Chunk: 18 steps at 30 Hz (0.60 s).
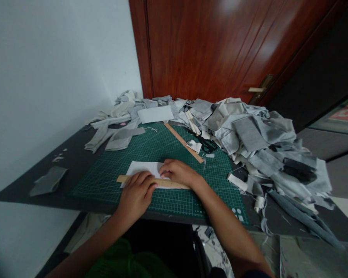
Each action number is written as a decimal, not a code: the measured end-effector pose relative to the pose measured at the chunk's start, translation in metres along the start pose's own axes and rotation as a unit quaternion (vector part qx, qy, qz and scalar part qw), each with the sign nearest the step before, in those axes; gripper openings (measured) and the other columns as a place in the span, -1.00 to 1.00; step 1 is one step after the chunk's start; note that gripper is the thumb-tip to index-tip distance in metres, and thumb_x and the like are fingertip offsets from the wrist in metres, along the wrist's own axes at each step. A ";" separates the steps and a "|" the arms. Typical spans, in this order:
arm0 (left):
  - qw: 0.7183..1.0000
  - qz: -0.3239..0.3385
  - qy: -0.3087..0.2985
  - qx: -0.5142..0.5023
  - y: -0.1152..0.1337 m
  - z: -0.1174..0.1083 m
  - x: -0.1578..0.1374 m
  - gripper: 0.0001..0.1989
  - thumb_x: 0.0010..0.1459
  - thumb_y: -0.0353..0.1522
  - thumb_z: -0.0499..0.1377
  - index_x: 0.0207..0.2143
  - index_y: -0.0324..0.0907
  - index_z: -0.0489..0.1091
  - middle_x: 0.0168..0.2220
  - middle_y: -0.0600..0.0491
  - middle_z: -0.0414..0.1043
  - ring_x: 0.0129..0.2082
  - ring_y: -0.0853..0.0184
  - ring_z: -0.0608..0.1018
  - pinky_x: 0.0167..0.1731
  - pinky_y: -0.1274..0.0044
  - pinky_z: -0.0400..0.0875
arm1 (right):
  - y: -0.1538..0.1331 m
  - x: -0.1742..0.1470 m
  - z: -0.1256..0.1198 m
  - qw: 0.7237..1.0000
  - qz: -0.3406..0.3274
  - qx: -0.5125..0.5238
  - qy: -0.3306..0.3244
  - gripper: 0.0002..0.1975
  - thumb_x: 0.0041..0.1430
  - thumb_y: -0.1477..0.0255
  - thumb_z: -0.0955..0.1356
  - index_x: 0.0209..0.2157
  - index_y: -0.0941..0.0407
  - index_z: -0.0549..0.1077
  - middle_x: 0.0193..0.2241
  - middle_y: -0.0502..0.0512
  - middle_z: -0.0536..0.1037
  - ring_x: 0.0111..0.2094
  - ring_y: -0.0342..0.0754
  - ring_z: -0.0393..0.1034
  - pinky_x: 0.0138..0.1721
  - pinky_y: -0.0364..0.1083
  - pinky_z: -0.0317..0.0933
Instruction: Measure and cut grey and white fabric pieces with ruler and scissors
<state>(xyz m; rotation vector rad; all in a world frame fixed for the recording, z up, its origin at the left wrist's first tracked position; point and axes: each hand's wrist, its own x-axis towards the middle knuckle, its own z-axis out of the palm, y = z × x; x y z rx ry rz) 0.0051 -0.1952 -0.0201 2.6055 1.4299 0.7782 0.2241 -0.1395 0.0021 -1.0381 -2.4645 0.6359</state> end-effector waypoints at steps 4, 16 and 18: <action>1.000 0.001 -0.003 0.003 0.002 -0.001 0.000 -0.92 0.30 -0.41 0.18 -0.17 -0.17 0.46 -0.08 -0.06 0.49 -0.02 0.07 0.48 0.05 0.20 0.38 | 0.002 0.000 -0.007 0.989 0.074 -0.095 0.085 -0.83 0.25 0.61 0.36 -0.29 0.09 0.57 -0.30 0.08 0.54 -0.24 -0.04 0.44 -0.16 -0.12 0.22; 0.994 0.078 0.003 -0.078 -0.013 0.007 0.006 -0.78 0.26 -0.47 0.20 -0.05 -0.16 0.50 -0.05 -0.04 0.48 0.06 0.10 0.42 0.14 0.19 0.34 | 0.041 -0.017 -0.034 0.950 0.212 -0.088 0.213 -0.75 0.19 0.25 0.45 -0.19 0.11 0.59 -0.37 0.03 0.56 -0.39 -0.06 0.40 -0.35 -0.12 0.22; 0.992 0.083 -0.005 -0.099 -0.016 0.005 0.008 -0.80 0.27 -0.48 0.19 -0.07 -0.16 0.51 -0.07 -0.03 0.48 0.04 0.12 0.42 0.10 0.21 0.38 | 0.026 -0.008 -0.020 0.979 0.153 -0.058 0.119 -0.72 0.08 0.25 0.52 -0.21 0.10 0.59 -0.31 0.03 0.55 -0.34 -0.07 0.41 -0.31 -0.13 0.21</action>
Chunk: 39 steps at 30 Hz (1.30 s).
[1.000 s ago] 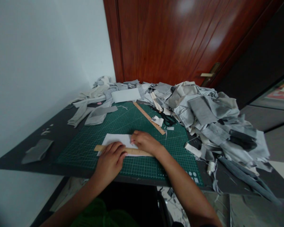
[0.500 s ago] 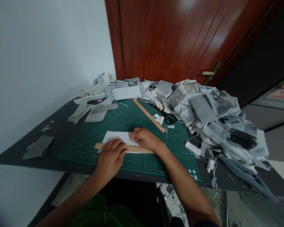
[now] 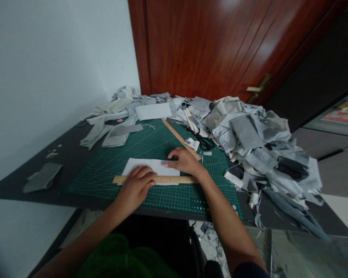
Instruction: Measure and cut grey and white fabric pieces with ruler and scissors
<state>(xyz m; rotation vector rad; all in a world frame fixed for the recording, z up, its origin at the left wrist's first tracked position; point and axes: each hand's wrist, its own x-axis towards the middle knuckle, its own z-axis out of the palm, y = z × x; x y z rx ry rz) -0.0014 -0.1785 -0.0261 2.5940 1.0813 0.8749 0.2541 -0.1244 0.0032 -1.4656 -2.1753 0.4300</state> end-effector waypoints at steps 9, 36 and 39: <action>0.996 0.020 0.018 0.082 0.008 0.003 -0.008 -0.68 0.32 -0.48 0.08 0.09 -0.22 0.45 0.14 -0.13 0.41 0.25 0.04 0.31 0.23 0.15 0.31 | -0.023 -0.005 0.004 0.993 -0.007 -0.030 -0.116 -0.73 0.02 0.27 0.57 -0.35 0.12 0.51 -0.34 0.04 0.50 -0.33 -0.05 0.37 -0.34 -0.13 0.09; 0.998 -0.017 -0.034 -0.049 0.004 -0.002 -0.001 -0.76 0.28 -0.57 0.06 -0.13 -0.17 0.46 -0.09 -0.04 0.44 0.03 0.16 0.44 0.11 0.25 0.39 | -0.006 -0.004 0.006 0.994 0.034 -0.069 -0.084 -0.63 0.09 0.09 0.49 -0.32 0.10 0.47 -0.35 0.08 0.52 -0.36 0.00 0.39 -0.38 -0.09 0.12; 0.999 -0.014 -0.032 -0.029 0.005 -0.001 -0.003 -0.73 0.27 -0.59 0.06 -0.09 -0.17 0.45 -0.05 -0.04 0.44 0.09 0.16 0.42 0.16 0.26 0.36 | -0.006 -0.005 0.005 0.992 0.042 -0.068 -0.100 -0.63 0.11 0.07 0.47 -0.36 0.09 0.46 -0.37 0.07 0.53 -0.39 -0.02 0.38 -0.40 -0.09 0.09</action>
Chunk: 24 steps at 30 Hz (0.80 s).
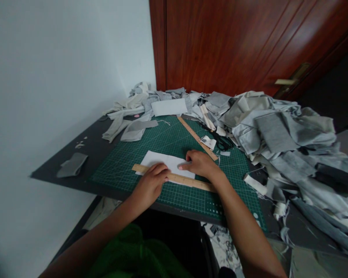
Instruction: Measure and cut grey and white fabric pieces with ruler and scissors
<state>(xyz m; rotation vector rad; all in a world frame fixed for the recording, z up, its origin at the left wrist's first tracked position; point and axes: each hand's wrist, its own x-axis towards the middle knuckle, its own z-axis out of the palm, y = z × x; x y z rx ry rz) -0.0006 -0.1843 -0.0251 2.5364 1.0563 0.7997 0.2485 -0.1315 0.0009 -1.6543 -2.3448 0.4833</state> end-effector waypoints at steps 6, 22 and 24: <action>0.997 -0.012 0.012 0.077 0.006 0.003 -0.005 -0.67 0.26 -0.56 0.09 0.02 -0.16 0.42 0.05 -0.06 0.43 0.17 0.11 0.38 0.23 0.21 0.30 | 0.001 -0.002 -0.001 1.000 0.001 0.011 0.006 -0.62 0.10 0.04 0.46 -0.44 0.08 0.44 -0.44 0.06 0.52 -0.43 -0.02 0.36 -0.44 -0.09 0.05; 0.995 -0.033 -0.002 0.099 0.010 -0.001 -0.003 -0.78 0.29 -0.48 0.14 -0.05 -0.17 0.47 -0.05 -0.04 0.48 0.02 0.11 0.44 0.04 0.24 0.39 | 0.007 0.005 0.006 0.998 -0.019 0.052 0.022 -0.65 0.03 0.15 0.53 -0.29 0.10 0.50 -0.33 0.05 0.50 -0.34 -0.01 0.39 -0.35 -0.09 0.15; 0.994 -0.035 -0.006 0.103 0.011 -0.002 -0.003 -0.78 0.28 -0.49 0.14 -0.05 -0.16 0.47 -0.05 -0.04 0.48 0.02 0.10 0.43 0.04 0.23 0.40 | 0.008 0.005 0.007 0.998 -0.032 0.056 0.021 -0.66 0.04 0.17 0.53 -0.27 0.10 0.50 -0.33 0.05 0.49 -0.34 -0.01 0.39 -0.34 -0.09 0.15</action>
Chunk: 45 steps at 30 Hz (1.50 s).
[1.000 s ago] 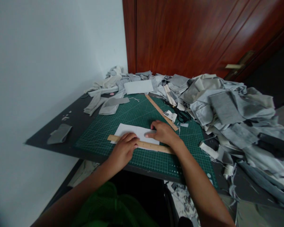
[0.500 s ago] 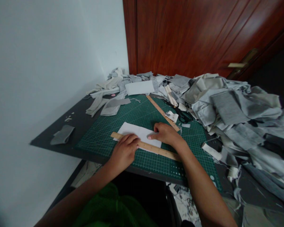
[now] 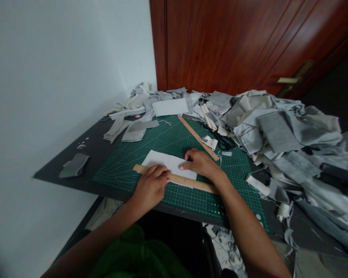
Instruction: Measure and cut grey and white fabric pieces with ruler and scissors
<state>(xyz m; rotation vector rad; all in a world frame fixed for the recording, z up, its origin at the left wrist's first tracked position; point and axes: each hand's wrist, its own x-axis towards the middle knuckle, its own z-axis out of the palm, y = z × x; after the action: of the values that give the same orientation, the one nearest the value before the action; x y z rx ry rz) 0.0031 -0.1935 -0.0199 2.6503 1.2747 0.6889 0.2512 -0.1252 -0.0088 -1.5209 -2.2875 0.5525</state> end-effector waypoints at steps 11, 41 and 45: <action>0.998 0.008 0.022 -0.066 -0.008 0.003 0.000 -0.73 0.28 -0.50 0.13 -0.01 -0.13 0.48 -0.05 -0.04 0.46 0.05 0.13 0.44 0.11 0.23 0.40 | 0.000 0.001 -0.001 1.000 -0.019 0.020 0.001 -0.68 0.05 0.19 0.54 -0.28 0.10 0.52 -0.34 0.03 0.47 -0.33 -0.03 0.38 -0.32 -0.11 0.15; 0.993 0.076 -0.076 0.049 0.031 0.025 -0.028 0.20 -0.09 0.40 0.07 0.38 -0.23 0.09 0.42 -0.33 -0.05 0.43 -0.26 -0.08 0.34 -0.05 -0.27 | -0.001 0.002 0.004 0.999 0.002 0.045 0.002 -0.72 0.05 0.27 0.54 -0.28 0.12 0.53 -0.31 0.07 0.47 -0.30 0.00 0.40 -0.32 -0.09 0.19; 0.994 0.067 -0.081 0.043 0.031 0.027 -0.030 0.20 -0.08 0.40 0.06 0.39 -0.21 0.08 0.43 -0.32 -0.08 0.43 -0.25 -0.09 0.34 -0.06 -0.25 | 0.002 0.002 0.005 0.999 -0.012 0.047 0.007 -0.72 0.06 0.26 0.54 -0.27 0.13 0.53 -0.30 0.08 0.47 -0.31 -0.01 0.39 -0.30 -0.08 0.20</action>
<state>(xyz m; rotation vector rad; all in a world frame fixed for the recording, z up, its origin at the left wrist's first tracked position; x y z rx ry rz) 0.0209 -0.2334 -0.0447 2.8149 1.1166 0.4321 0.2495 -0.1236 -0.0143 -1.4459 -2.2331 0.6315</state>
